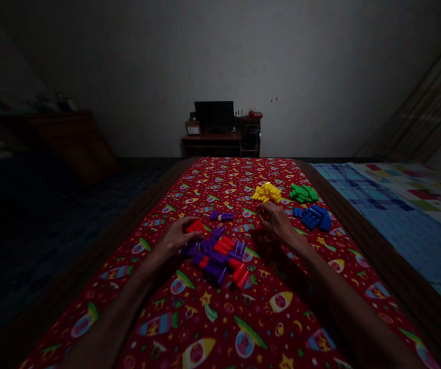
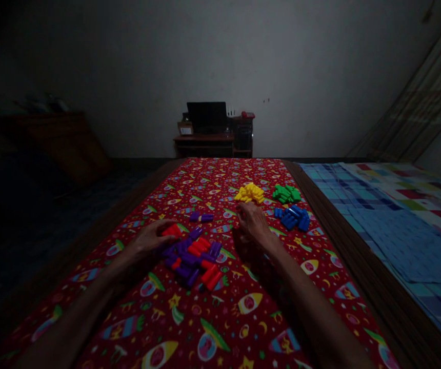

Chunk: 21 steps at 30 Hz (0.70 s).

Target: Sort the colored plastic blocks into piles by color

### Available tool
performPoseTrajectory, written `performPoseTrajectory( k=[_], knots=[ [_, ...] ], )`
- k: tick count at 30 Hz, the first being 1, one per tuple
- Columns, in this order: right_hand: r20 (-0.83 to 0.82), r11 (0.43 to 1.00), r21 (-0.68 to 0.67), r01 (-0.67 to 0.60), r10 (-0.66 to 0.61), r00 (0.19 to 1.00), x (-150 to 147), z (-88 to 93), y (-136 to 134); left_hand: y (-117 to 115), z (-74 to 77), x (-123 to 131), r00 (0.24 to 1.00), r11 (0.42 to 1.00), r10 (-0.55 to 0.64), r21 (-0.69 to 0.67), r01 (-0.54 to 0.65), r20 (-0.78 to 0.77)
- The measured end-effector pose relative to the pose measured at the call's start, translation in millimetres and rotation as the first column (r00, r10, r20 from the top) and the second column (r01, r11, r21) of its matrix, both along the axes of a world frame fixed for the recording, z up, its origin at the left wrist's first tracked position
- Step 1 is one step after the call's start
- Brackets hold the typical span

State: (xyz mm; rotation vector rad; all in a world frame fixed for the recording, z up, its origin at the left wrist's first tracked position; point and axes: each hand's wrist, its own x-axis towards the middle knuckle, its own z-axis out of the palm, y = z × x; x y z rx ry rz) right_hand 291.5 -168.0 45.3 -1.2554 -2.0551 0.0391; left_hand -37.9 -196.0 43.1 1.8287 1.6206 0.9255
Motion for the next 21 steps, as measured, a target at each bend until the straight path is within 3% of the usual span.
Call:
performPoseTrajectory(
  k=[3,5,10,14,18,21],
  knots=[
    [-0.038,0.985,-0.047,-0.168,0.167,0.985,-21.5,9.0,-15.9,-3.8,7.4,7.1,0.977,0.999,0.05,0.005,-0.052,0.205],
    [-0.089,0.957,-0.08,-0.281,0.273,0.958,-36.8,14.4,-29.3,-9.6,12.0,16.6,0.961,1.0,0.012,0.019,-0.017,0.277],
    [-0.207,0.873,-0.152,-0.463,0.43,0.879,-64.5,20.9,-54.7,-29.8,12.7,49.1,0.954,0.98,-0.183,0.118,0.158,0.238],
    [-0.072,0.891,-0.189,-0.413,0.407,0.91,-62.6,20.6,-53.4,-37.5,6.9,60.5,0.967,0.968,-0.234,0.123,0.221,0.104],
    [0.021,0.944,-0.208,-0.256,0.266,0.964,-39.4,23.7,-36.8,-33.5,2.6,55.1,0.97,0.952,-0.244,0.19,0.242,-0.012],
    [0.083,0.951,-0.288,-0.11,0.139,0.987,-18.0,31.5,-25.5,-29.8,-3.1,49.7,0.937,0.906,-0.319,0.243,0.346,-0.146]
  ],
)
